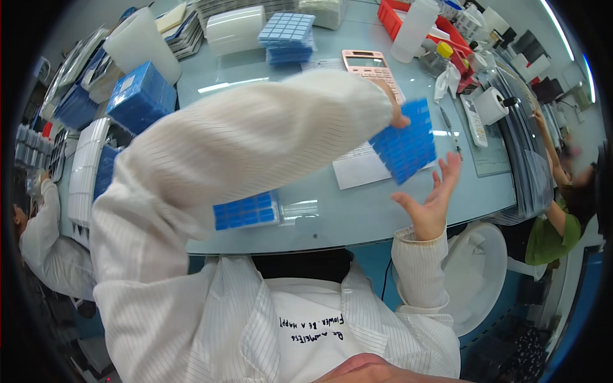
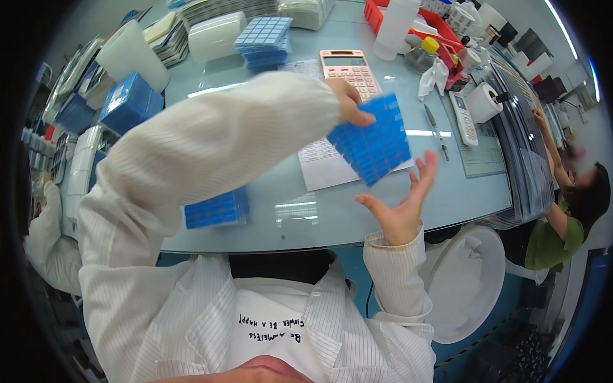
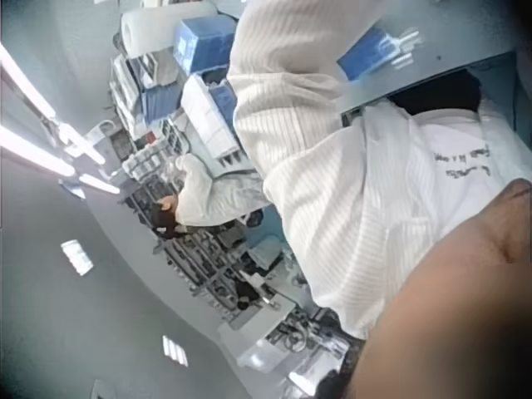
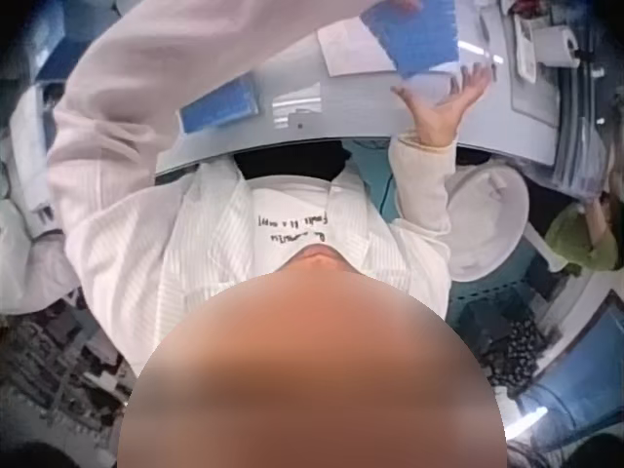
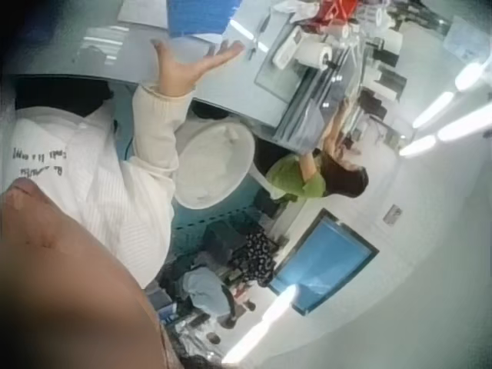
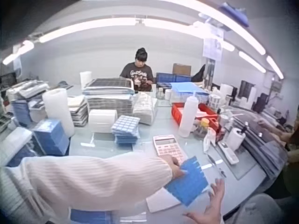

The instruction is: Inspecting, counting, and labeling stacks of blue plastic component trays at a factory workstation.

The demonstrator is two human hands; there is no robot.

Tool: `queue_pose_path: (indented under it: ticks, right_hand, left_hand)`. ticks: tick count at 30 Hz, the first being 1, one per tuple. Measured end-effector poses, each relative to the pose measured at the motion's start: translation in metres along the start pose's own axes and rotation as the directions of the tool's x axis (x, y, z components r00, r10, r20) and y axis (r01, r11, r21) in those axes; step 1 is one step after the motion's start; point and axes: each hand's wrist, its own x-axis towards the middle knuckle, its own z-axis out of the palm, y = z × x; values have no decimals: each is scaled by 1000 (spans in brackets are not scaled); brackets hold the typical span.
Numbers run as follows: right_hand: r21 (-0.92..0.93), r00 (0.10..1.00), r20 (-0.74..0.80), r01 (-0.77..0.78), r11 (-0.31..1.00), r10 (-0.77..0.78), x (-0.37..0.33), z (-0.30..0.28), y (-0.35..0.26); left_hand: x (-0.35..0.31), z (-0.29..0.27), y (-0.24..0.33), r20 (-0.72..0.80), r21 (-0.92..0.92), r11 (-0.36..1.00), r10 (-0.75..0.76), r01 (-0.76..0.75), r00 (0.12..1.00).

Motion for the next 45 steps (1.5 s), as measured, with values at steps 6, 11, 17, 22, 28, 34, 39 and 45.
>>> queue_pose_path:
  ticks: [6, 11, 17, 22, 28, 34, 39, 45]
  right_hand:
    - [794, 948, 288, -315, 520, 135, -10, 47, -63]
    - [820, 912, 376, -409, 400, 161, -1, 94, -139]
    - [744, 839, 523, -536, 398, 153, 27, 101, -155]
    - [379, 538, 843, -613, 693, 15, 76, 75, -130]
    - [79, 293, 950, -565, 822, 111, 71, 111, -119]
    - [-41, 562, 801, -292, 955, 206, 51, 110, -154]
    - [-218, 665, 743, 353, 910, -80, 28, 96, -148]
    - [-216, 572, 815, 148, 965, 94, 10, 98, -167]
  left_hand:
    - [-106, -76, -17, -58, -872, 486, -223, 59, 973]
    - [-176, -59, -42, -30, -970, 233, -400, 70, 916]
    - [-238, -70, -46, 4, -964, 253, -315, 88, 949]
    - [-276, -58, -112, -225, -957, 249, -299, -152, 927]
    - [-286, -38, -136, -496, -276, 907, 150, -319, 855]
    - [-283, -22, -134, -440, -337, 894, 128, -296, 889]
    - [-282, -9, -132, -336, -484, 851, 32, -202, 941]
    - [-278, 0, -116, -317, -509, 835, 45, -210, 948]
